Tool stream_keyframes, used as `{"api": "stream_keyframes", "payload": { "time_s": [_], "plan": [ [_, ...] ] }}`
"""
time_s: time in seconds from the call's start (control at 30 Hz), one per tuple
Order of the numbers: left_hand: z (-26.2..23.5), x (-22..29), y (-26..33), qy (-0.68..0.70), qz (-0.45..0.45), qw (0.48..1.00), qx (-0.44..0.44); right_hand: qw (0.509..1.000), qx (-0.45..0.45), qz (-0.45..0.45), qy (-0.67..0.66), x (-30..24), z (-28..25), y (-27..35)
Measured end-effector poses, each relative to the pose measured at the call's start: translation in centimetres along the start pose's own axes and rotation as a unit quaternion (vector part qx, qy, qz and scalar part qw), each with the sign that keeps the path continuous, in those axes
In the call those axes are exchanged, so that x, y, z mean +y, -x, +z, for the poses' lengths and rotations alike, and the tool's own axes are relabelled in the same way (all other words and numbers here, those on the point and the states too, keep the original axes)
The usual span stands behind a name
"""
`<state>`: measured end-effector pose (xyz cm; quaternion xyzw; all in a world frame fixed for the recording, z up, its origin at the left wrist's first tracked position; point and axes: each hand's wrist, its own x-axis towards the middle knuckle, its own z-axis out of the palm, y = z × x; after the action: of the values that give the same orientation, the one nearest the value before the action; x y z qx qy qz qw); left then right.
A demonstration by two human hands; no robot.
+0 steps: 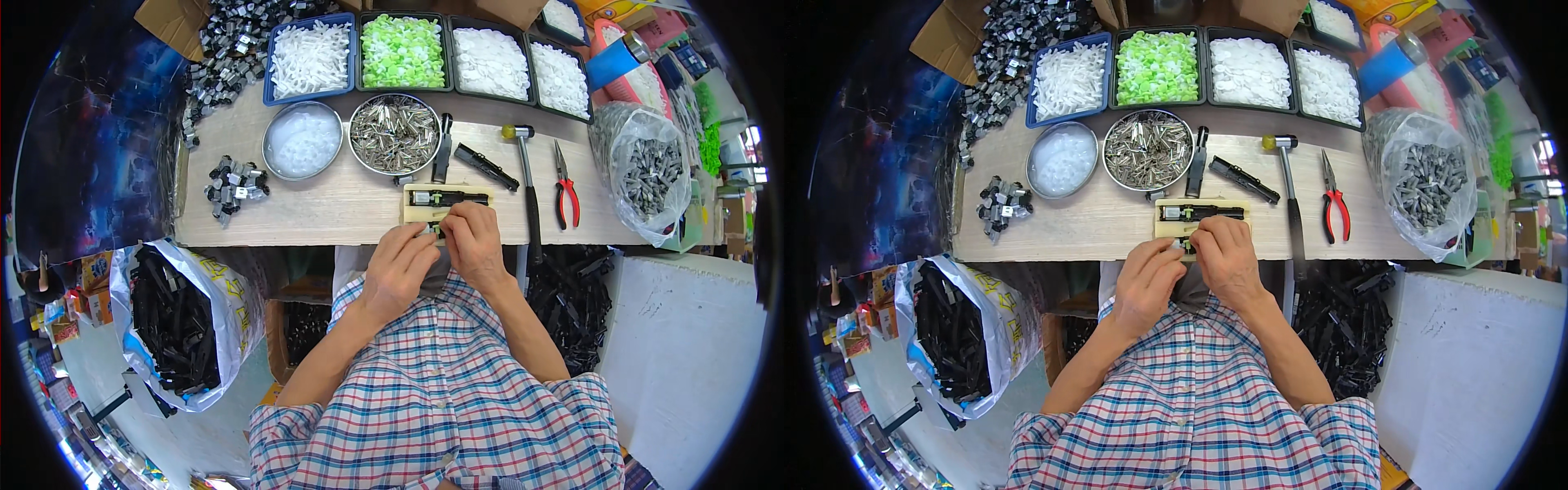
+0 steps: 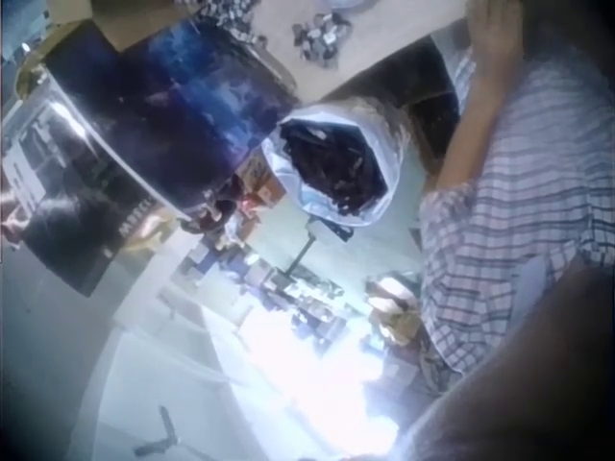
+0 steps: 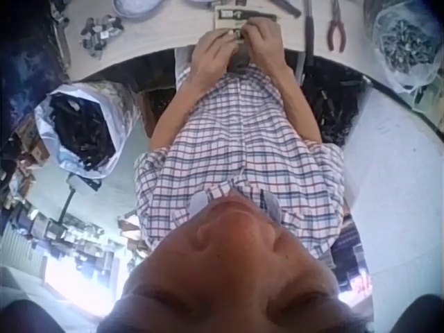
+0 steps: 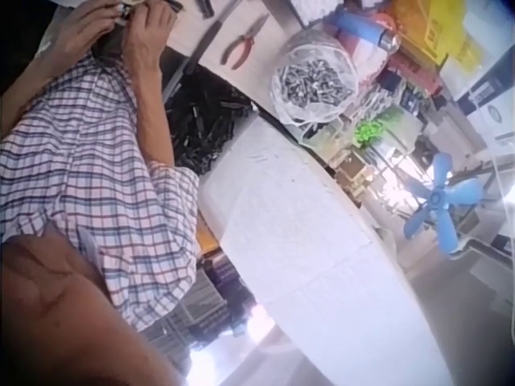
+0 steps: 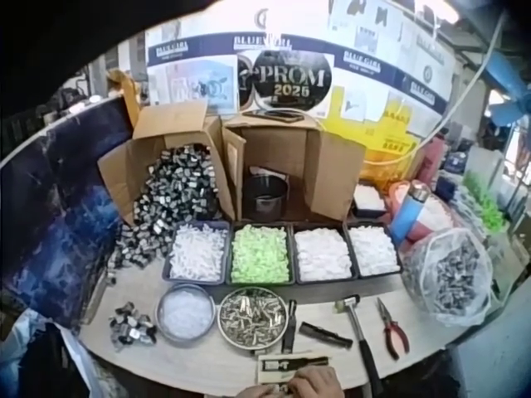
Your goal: Assembling small mechanical and electronic components into a fixture on a workbench.
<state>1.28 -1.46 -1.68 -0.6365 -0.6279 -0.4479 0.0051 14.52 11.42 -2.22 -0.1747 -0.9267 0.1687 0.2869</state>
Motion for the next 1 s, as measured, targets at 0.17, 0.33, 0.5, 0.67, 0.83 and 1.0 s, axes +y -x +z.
{"api": "stream_keyframes", "payload": {
  "time_s": [0.17,0.33,0.5,0.67,0.83,1.0],
  "plan": [
    [0.9,-1.5,1.8,-0.078,0.065,0.992,-0.069,1.0,0.002,0.001,-0.003,0.0,0.0,-0.1],
    [2.0,-1.8,4.3,-0.173,0.083,0.974,-0.123,1.0,-0.003,0.003,-0.007,0.0,-0.1,-0.2],
    [3.1,-2.4,6.5,-0.234,0.087,0.957,-0.151,1.0,-0.003,0.011,-0.019,0.0,-0.1,-0.2],
    [3.2,-2.2,6.0,-0.233,0.088,0.958,-0.145,1.0,-0.008,0.014,-0.017,0.0,-0.4,-0.2],
    [4.0,-2.2,5.4,-0.211,0.067,0.969,-0.113,0.998,-0.067,0.008,-0.013,-0.8,-1.9,-2.2],
    [3.8,-2.2,4.7,-0.219,0.081,0.963,-0.135,0.988,0.058,0.083,-0.113,2.6,-1.1,-9.0]
  ]
}}
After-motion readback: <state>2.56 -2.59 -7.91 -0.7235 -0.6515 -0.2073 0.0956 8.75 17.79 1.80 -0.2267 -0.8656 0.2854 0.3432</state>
